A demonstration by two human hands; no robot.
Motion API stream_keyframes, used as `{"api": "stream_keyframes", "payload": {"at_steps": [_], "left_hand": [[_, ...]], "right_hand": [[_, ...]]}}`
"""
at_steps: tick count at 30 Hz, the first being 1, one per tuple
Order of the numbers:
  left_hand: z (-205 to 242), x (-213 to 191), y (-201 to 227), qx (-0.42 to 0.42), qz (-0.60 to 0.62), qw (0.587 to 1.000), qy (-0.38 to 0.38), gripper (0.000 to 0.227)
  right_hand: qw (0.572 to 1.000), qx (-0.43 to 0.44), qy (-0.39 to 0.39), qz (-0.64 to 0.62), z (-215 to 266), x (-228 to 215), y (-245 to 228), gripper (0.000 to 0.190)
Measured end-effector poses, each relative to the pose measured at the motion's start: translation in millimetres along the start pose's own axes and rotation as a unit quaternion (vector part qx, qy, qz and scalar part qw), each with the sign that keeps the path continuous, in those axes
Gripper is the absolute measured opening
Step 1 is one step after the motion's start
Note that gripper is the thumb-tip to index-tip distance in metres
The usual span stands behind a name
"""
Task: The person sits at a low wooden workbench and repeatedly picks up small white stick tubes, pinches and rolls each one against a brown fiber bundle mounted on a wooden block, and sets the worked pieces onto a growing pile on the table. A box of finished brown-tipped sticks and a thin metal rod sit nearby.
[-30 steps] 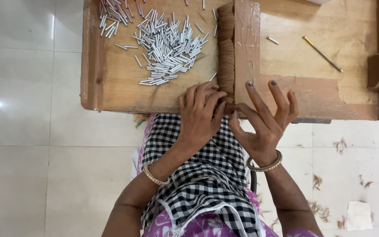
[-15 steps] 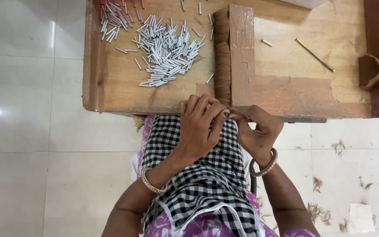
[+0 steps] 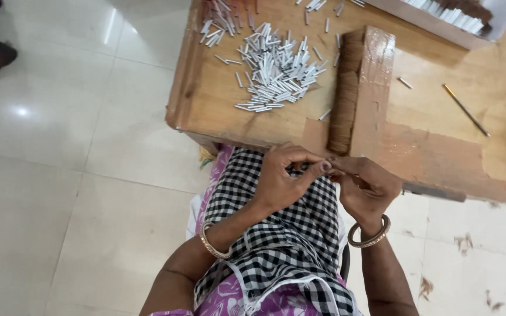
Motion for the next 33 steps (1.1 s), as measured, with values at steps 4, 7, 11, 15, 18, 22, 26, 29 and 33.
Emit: {"api": "stream_keyframes", "payload": {"at_steps": [4, 7, 11, 15, 18, 22, 26, 29, 33], "left_hand": [[-9, -28, 2, 0.126, -0.117, 0.983, 0.069, 0.013], [-24, -64, 1, 0.171, -0.312, 0.92, 0.163, 0.012], [-48, -95, 3, 0.172, -0.444, 0.853, 0.214, 0.02], [-52, -87, -4, 0.168, -0.448, 0.861, 0.174, 0.02], [-41, -62, 4, 0.197, -0.419, 0.875, 0.137, 0.019], [-16, -19, 30, 0.168, -0.185, 0.967, 0.05, 0.009], [-9, 3, 37, 0.148, -0.094, 0.984, 0.004, 0.008], [-7, 7, 37, 0.146, -0.077, 0.986, -0.003, 0.007], [-6, 12, 35, 0.153, -0.09, 0.984, -0.003, 0.006]], "right_hand": [[0.998, -0.044, 0.045, 0.0, -2, 11, 2, 0.024], [0.993, -0.085, 0.055, 0.053, -7, 14, -5, 0.025], [0.995, -0.076, 0.036, 0.055, -6, 16, -6, 0.025], [0.996, -0.059, 0.039, 0.05, -8, 19, -10, 0.025], [0.997, -0.053, 0.053, 0.034, -10, 20, -12, 0.026], [0.993, -0.007, 0.094, -0.068, -1, 11, -5, 0.026], [0.987, 0.018, 0.117, -0.112, 6, 0, 1, 0.021], [0.985, 0.027, 0.128, -0.114, 7, -6, 3, 0.019], [0.989, 0.006, 0.125, -0.084, 6, -13, 2, 0.02]]}}
Point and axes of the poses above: each hand's wrist, its own z-axis away from the middle knuckle, its own x-axis out of the palm, y = z × x, the point moved 5 cm from there along -z, towards the middle knuckle, and after that the axes turned 9 degrees about y, right-handed, at the moved point
